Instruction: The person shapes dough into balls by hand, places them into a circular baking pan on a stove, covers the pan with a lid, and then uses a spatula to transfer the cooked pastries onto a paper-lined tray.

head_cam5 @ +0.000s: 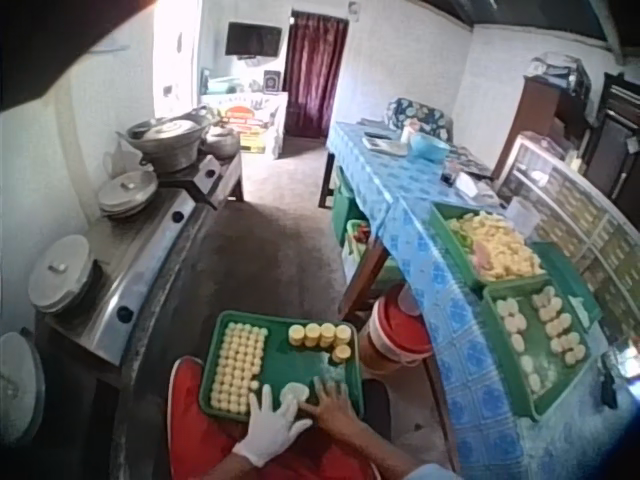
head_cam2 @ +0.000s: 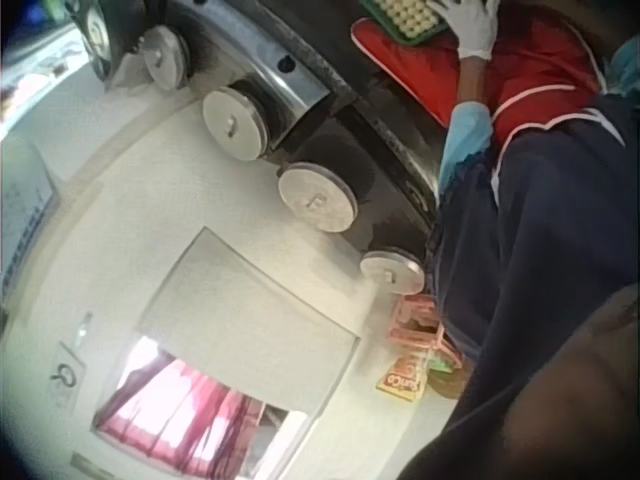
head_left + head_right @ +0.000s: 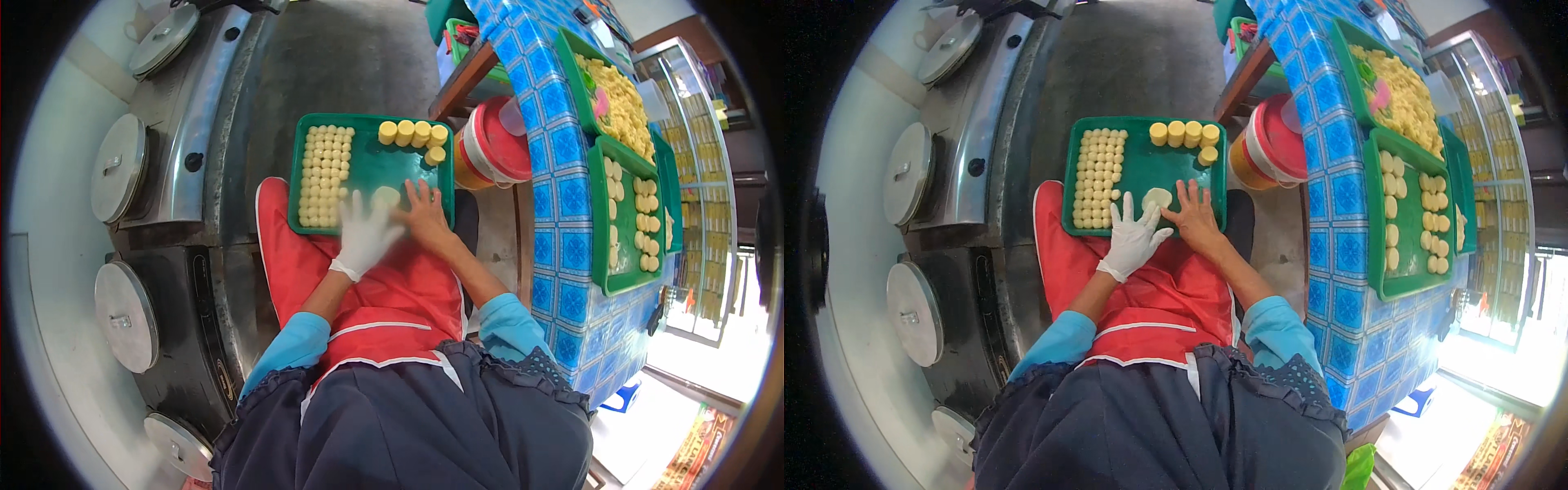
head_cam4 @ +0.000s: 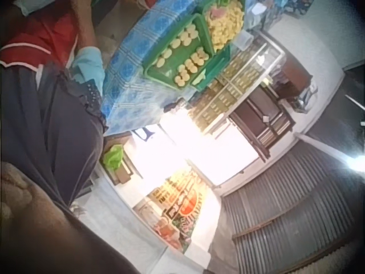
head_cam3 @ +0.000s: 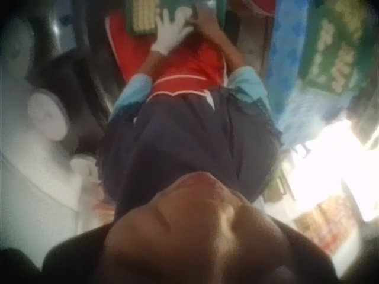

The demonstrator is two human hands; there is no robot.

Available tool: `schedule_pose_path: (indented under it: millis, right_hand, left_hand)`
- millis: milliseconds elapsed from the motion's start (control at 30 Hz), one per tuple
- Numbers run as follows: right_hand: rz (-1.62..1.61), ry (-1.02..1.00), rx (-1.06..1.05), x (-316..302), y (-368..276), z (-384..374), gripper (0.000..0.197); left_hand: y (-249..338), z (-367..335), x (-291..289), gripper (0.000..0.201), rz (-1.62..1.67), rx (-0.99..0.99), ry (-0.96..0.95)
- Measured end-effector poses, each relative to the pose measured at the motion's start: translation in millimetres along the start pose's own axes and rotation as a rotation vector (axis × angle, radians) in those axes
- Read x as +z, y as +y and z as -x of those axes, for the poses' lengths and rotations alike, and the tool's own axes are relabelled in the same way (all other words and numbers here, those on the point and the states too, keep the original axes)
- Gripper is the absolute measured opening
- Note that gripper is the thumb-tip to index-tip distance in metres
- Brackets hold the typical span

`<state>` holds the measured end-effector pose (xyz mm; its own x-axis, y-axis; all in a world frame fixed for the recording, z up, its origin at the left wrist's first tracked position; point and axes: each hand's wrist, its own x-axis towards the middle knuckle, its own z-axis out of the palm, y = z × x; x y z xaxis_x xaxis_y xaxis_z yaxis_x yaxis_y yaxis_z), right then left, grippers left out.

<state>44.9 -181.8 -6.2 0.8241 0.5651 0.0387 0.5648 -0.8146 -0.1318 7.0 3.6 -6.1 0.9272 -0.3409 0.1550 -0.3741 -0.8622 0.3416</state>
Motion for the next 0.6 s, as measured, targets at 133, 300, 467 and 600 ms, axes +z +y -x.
schedule_pose_path:
  millis: [133, 300, 467, 600]
  right_hand:
    - [-0.056, -0.105, 0.048, -3, 4, 4, 0.043]
    - [0.051, 0.033, 0.069, -6, 8, 9, 0.039]
    - [-0.143, 0.397, 0.273, -28, 50, -23, 0.032]
    - [-0.113, 0.502, 0.414, -31, 56, -52, 0.038]
  left_hand:
    - [1, -4, 3, 0.062, -0.029, 0.012, -0.069]
    - [4, -3, -2, 0.054, 0.012, 0.035, 0.041]
    - [3, -21, -10, 0.026, 0.371, -0.308, -0.005]
    - [-18, -15, 22, 0.014, 0.008, -0.439, -0.034]
